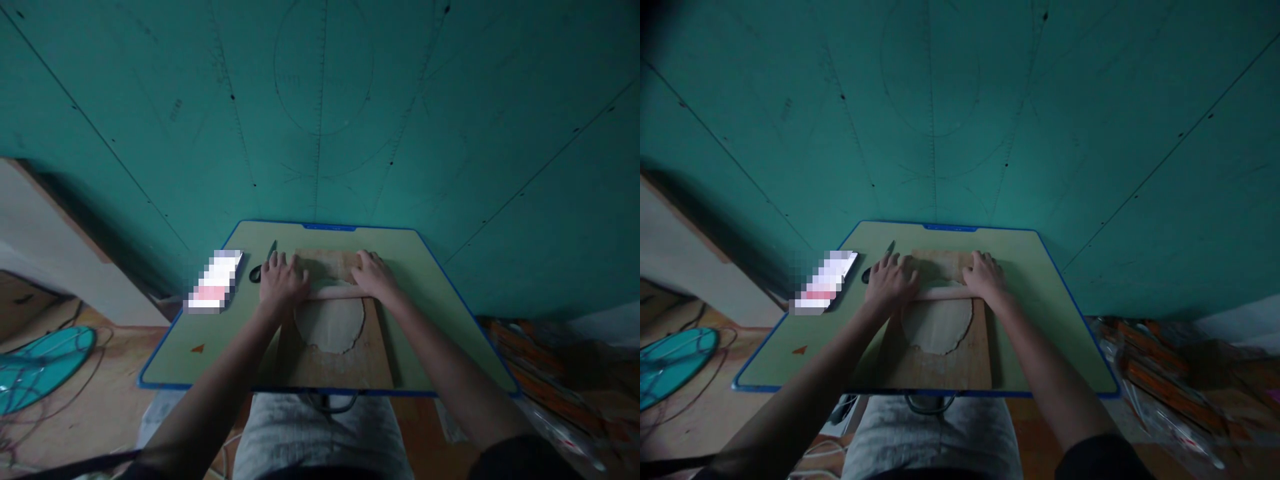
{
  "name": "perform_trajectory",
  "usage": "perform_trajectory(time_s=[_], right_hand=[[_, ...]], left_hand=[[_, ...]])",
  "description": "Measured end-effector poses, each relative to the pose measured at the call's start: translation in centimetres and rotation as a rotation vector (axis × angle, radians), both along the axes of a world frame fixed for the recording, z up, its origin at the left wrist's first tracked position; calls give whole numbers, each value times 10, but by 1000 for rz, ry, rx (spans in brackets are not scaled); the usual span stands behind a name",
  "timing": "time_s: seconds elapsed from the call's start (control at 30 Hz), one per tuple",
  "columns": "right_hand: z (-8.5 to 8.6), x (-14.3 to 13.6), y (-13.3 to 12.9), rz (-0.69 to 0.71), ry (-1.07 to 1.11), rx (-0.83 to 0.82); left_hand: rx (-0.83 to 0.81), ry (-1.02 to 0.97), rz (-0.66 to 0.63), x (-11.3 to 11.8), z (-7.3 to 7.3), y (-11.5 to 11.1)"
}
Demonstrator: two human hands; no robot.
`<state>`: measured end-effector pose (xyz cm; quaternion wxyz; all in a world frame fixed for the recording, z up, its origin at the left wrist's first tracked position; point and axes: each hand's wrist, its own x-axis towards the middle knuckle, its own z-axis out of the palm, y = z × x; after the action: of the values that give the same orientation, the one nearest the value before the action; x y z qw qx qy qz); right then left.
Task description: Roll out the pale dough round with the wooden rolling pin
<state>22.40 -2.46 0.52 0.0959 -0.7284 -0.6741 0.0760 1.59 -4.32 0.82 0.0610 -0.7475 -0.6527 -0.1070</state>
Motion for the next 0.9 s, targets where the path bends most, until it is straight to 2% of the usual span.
perform_trajectory(time_s=[0.2, 0.3, 0.47, 0.6, 0.9], right_hand=[[-8, 3, -35, 72, 20, 21], [-11, 4, -55, 122, 12, 87], [-15, 1, -74, 100, -20, 191], [-14, 0, -63, 59, 9, 164], [-7, 1, -6, -54, 1, 78]], left_hand=[[54, 20, -46, 0, -6, -35], [83, -14, -52, 0, -11, -48], [113, -21, -54, -1, -15, -55], [94, 5, -39, 1, -13, -43], [-10, -13, 16, 8, -2, 0]])
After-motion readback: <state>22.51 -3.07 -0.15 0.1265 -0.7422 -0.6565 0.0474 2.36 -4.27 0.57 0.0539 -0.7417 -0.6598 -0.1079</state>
